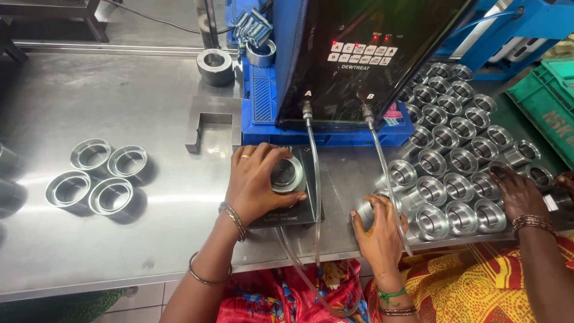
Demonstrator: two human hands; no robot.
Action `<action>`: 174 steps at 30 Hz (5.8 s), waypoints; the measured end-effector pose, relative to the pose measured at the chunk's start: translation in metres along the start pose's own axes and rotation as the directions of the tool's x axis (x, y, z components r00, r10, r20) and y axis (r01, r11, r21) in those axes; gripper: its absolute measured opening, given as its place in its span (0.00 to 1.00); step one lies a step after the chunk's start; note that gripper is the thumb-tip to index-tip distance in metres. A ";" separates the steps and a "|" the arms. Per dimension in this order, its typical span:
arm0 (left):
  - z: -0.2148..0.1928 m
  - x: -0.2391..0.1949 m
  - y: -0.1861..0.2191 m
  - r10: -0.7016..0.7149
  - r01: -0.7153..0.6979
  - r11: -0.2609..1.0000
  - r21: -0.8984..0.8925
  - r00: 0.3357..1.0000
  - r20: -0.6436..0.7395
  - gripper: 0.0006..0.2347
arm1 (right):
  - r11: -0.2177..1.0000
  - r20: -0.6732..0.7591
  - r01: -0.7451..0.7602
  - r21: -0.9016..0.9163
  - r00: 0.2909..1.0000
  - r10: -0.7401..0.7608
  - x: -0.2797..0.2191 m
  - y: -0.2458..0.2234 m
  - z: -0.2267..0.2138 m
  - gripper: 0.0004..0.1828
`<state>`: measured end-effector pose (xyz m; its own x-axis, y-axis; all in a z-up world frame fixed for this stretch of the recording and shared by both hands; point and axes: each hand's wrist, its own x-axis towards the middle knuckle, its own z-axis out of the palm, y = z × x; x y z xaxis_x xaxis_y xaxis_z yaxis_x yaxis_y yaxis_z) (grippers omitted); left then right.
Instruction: Placing metal rings into a jig for quality testing or assembly on a fabrication floor.
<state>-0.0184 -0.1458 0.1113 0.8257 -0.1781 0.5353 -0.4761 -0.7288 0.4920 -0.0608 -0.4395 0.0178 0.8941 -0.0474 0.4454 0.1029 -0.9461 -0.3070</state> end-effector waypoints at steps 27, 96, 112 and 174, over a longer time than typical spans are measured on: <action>0.020 -0.040 -0.149 -0.354 0.371 0.881 0.294 0.929 -0.111 0.15 | 0.982 0.074 -0.146 0.123 0.988 0.137 -0.008 0.018 0.011 0.20; -0.009 -0.031 -0.019 -0.140 0.095 0.970 -0.225 0.971 -0.195 0.29 | 0.838 -0.095 0.179 0.516 0.984 -0.152 0.071 -0.056 0.012 0.24; -0.033 -0.022 -0.046 -0.167 0.161 0.974 0.157 0.986 0.022 0.38 | 0.995 0.134 -0.085 -0.061 0.987 0.092 0.029 0.029 0.016 0.33; 0.055 -0.031 -0.181 -0.227 0.329 0.797 0.507 0.941 -0.253 0.16 | 0.994 0.148 -0.075 0.076 0.987 0.063 0.031 0.028 0.011 0.38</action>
<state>0.0592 -0.0446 -0.0326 0.8079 0.1651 0.5657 0.0453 -0.9745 0.2197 -0.0255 -0.4639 0.0135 0.9533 -0.0587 0.2962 0.0688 -0.9128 -0.4025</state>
